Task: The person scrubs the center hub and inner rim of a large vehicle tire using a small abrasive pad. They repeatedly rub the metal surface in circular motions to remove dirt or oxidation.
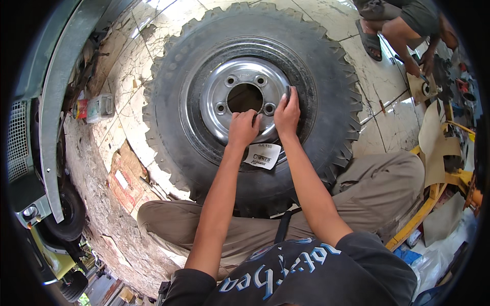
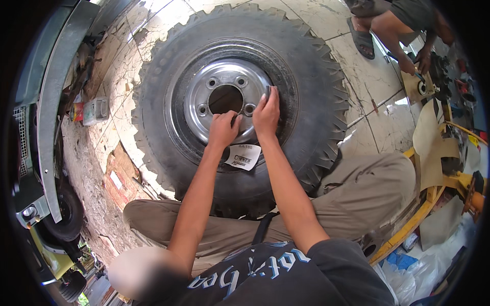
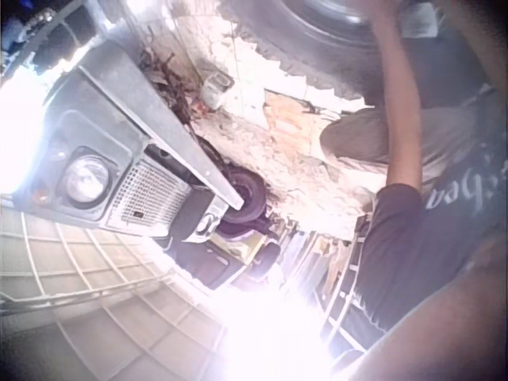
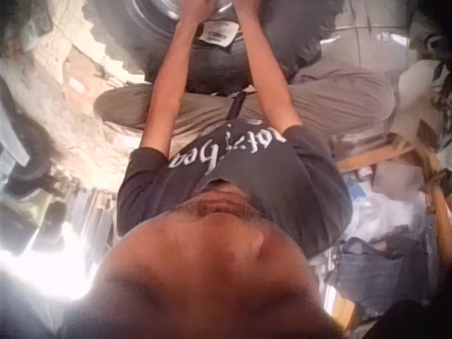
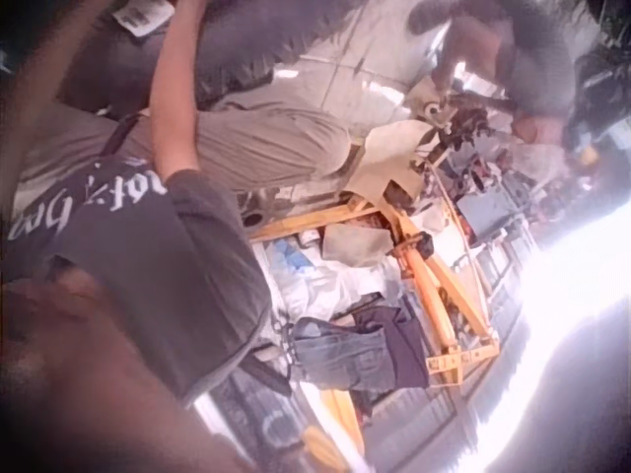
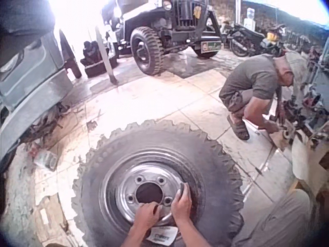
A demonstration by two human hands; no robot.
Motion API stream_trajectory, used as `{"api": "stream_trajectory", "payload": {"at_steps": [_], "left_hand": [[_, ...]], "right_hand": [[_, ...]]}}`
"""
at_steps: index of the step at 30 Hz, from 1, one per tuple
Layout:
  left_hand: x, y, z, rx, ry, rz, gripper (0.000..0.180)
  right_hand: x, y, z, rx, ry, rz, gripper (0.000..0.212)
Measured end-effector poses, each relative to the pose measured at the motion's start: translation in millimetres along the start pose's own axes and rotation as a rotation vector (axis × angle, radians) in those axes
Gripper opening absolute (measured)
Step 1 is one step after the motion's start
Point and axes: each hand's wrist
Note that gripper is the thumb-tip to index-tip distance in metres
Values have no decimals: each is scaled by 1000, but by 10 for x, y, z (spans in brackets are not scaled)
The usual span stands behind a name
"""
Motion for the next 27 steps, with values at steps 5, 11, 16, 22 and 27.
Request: {"api": "stream_trajectory", "payload": {"at_steps": [5, 11, 16, 22, 27], "left_hand": [[-41, -6, 71, 38, -21, 0, 14], [-12, 25, -14, 26, -46, -19, 14], [-50, 24, 0, 38, -14, -13, 14], [-10, -4, -17, 50, -14, -47, 13], [32, -3, -54, 19, 39, -31, 14]], "right_hand": [[63, 85, 611, -78, -22, 10, 52], [41, 72, 245, -68, -77, -62, 51], [167, 67, 388, -47, 15, -53, 46], [146, 52, 303, -13, 118, -97, 48], [80, -40, 72, -30, 63, -74, 50]]}}
Point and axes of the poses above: each hand's wrist, its own z-axis away from the middle knuckle, its own y-axis out of the back of the hand, x = y × z, and after that the axes turned 9 degrees about -y, right-handed
